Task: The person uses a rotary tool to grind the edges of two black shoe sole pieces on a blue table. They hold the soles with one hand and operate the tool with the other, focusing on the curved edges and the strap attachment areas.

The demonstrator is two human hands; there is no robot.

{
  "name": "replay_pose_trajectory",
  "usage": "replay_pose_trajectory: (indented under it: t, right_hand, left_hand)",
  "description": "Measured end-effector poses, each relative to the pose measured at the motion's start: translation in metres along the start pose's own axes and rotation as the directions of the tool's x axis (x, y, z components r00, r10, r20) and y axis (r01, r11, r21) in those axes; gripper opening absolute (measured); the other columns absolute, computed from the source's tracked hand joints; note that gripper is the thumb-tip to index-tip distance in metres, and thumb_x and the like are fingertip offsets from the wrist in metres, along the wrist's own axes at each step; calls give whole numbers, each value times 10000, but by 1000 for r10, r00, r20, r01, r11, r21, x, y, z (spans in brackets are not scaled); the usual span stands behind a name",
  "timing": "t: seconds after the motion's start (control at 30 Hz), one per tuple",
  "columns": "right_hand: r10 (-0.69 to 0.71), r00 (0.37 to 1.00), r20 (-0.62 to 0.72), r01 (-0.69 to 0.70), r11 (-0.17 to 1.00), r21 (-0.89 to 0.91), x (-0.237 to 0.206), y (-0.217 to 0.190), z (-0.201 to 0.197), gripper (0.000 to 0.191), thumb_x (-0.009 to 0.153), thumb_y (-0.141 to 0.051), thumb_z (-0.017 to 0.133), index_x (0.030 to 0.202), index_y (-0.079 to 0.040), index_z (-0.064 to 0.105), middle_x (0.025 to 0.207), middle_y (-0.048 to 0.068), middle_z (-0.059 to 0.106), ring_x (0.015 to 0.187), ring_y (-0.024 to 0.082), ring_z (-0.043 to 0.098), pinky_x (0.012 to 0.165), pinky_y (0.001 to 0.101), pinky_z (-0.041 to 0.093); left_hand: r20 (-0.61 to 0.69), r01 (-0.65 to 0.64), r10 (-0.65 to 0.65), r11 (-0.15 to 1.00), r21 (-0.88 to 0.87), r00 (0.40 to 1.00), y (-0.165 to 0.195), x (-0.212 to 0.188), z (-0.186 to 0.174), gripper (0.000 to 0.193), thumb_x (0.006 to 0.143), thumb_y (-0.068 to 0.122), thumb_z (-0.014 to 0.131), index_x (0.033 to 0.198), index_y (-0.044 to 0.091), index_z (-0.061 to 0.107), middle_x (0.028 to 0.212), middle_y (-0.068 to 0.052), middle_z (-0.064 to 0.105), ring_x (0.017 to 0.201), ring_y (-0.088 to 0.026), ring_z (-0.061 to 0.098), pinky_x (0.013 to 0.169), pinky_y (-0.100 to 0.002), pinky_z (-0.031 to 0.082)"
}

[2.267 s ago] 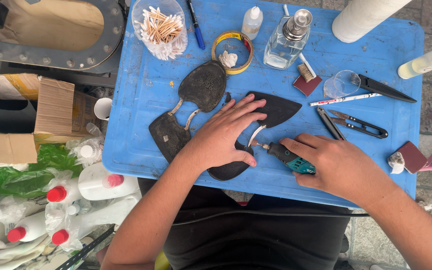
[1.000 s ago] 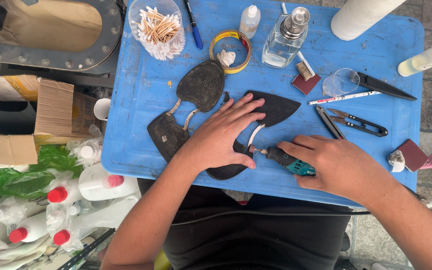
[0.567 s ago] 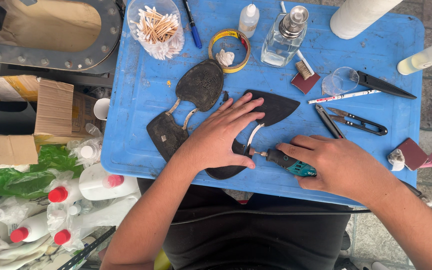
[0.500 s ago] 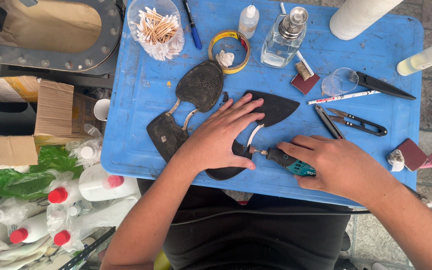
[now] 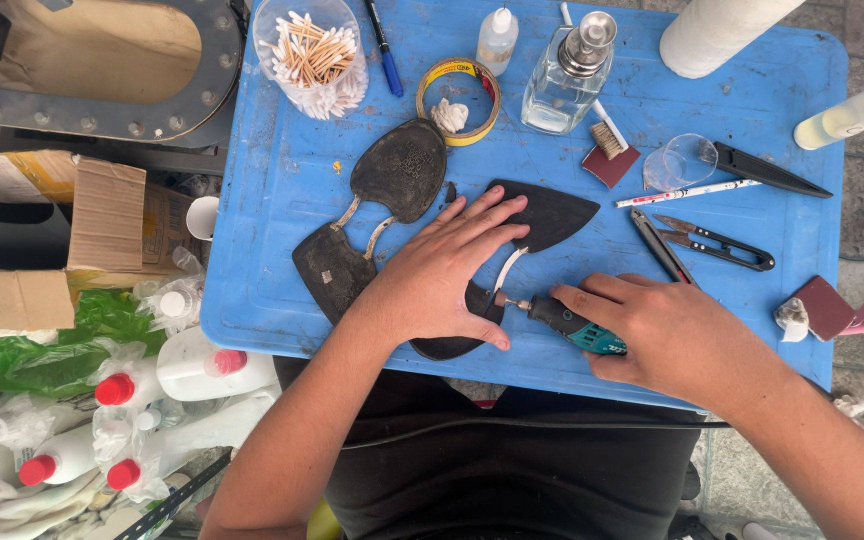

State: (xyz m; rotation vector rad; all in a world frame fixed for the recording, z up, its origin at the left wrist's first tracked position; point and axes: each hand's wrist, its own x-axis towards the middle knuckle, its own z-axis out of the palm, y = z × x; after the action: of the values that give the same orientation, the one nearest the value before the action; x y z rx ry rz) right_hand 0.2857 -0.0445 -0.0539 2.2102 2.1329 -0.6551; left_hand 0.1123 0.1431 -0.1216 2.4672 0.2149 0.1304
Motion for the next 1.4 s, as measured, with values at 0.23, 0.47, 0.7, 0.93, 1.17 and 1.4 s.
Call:
replay_pose_trajectory:
  t: [0.23,0.47,0.7,0.93,1.17,1.4]
  right_hand:
    - [94,995,36,-98,987,129,-7,6,-9,800,633,-296,897,1380,-207,625,1266,48,689,824,331,720,710,449,587]
    - [185,983,21,-184,948,261,-20,17,-6,802,625,-307,892,1387,-239,653,1150,43,746,713,292,738,668,396,598]
    - [219,973,-70,-172,895,411,-31,21,-1,809,613,-282,905,1373,-191,643,1062,98,754,582,248,683,570,380,579]
    - [282,958,-50,-230,859,457,-42,19,4,778,634,-294,903,1358,-198,636,1102,67,765,569,216,652,536,351,572]
    - [303,948,-94,-235,871,431,-48,15,9,855,597,-316,921,1393,-206,629,1052,85,757,588,244,705,564,381,586]
    - [258,964,-66,-221,915,337,-40,8,6,842,632,-339,898,1411,-199,609,1038,96,744,701,304,719,644,408,586]
  left_hand:
    - [-12,-32,32,999,-11,999,-1,-1,0,1236,393,650,925,1440,124,532,1633,-54,352,1546,-256,234,1275,-511,176]
    - [-259,83,-97,995,-62,961,16,-23,-10,827,775,517,821,1428,77,570,1537,-127,491,1449,-313,437,1204,-498,377]
    - [-438,433,-360,898,78,824,78,-52,27,523,782,426,834,1131,56,714,1275,-155,548,1186,-359,528,910,-519,450]
    - [-374,241,-176,961,133,911,67,-42,13,364,717,276,854,1036,130,758,1404,-120,527,1335,-345,474,1034,-503,417]
    - [-327,174,-100,963,204,940,50,-47,11,495,713,364,858,1103,81,745,1420,-128,512,1373,-337,457,1131,-547,367]
    - [-475,76,108,932,353,874,38,-55,36,234,850,213,758,1062,113,766,1260,-77,713,1350,-375,566,1171,-580,364]
